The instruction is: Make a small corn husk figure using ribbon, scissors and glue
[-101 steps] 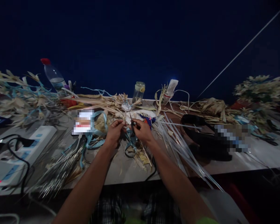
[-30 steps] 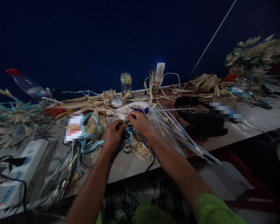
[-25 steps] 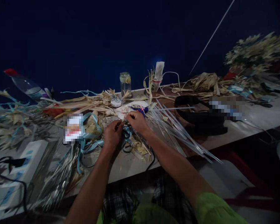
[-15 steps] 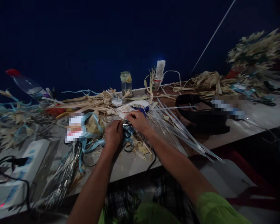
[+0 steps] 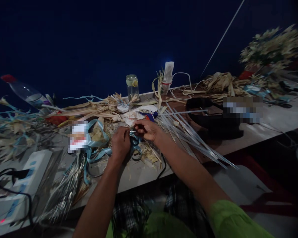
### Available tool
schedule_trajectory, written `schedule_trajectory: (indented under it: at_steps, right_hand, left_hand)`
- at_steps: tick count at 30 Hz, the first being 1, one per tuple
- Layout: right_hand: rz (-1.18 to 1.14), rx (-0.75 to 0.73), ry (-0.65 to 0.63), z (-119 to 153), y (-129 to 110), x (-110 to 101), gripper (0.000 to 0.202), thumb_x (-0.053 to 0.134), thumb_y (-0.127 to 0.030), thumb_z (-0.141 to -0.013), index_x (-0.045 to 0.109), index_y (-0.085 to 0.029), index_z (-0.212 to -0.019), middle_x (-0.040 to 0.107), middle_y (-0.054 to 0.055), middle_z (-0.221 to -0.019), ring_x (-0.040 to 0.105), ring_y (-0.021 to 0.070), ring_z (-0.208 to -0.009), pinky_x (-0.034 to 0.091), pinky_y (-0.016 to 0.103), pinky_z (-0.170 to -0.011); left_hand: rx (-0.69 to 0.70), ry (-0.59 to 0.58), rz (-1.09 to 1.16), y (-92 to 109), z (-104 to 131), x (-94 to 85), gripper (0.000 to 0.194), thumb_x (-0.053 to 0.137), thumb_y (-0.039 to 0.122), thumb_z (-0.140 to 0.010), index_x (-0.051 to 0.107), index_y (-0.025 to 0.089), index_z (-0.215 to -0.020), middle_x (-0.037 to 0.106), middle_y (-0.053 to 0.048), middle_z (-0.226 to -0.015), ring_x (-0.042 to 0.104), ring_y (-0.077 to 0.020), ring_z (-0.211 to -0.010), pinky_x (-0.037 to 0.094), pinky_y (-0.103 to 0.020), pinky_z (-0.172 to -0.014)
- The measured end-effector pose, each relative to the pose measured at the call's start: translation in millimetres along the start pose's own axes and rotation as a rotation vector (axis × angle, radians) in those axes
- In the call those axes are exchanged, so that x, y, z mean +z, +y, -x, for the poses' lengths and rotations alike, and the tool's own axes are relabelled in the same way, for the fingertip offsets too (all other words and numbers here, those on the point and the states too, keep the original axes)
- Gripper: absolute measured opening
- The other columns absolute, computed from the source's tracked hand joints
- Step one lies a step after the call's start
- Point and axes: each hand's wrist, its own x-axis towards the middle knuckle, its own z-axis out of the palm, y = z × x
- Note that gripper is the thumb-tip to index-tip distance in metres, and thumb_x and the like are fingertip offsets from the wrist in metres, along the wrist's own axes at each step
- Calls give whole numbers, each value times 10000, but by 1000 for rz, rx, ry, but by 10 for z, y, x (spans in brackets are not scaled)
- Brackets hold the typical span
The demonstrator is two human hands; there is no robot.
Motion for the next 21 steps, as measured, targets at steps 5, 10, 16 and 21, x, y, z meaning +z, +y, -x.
schedule_trajectory:
  at_steps: [5, 10, 16, 21]
  right_hand:
    - [-552, 323, -130, 3, 16, 12, 160, 503, -147, -713, 419, -158, -578, 465, -67, -452, 223, 16, -340, 351, 199, -461]
    - [-669, 283, -151, 0, 23, 11, 174, 465, -126, -715, 434, -146, -545, 464, -58, -443, 191, 17, -336, 325, 209, -456]
    - [-696, 261, -153, -27, 23, -55, 173, 479, -143, -716, 452, -138, -545, 445, -64, -457, 175, 12, -344, 303, 206, -458]
    - [-705, 115, -83, -5, -95, -157, 175, 512, -297, -745, 511, -148, -652, 463, -61, -516, 261, 29, -372, 308, 210, -464]
  left_hand:
    - [9, 18, -3, -4, -3, 15, 136, 442, 196, -829, 535, 170, -733, 542, -18, -695, 510, -144, -673, 369, -259, -633]
    - [40, 34, 9, 6, -4, 20, 126, 452, 173, -820, 526, 170, -718, 536, -9, -681, 504, -131, -650, 365, -249, -618]
    - [29, 36, 9, 16, -2, 12, 138, 444, 190, -827, 522, 170, -715, 530, -10, -683, 496, -130, -652, 361, -250, -622]
    - [-19, 64, 13, -4, 15, 11, 159, 442, 236, -839, 525, 170, -721, 539, -12, -675, 502, -137, -650, 360, -260, -625]
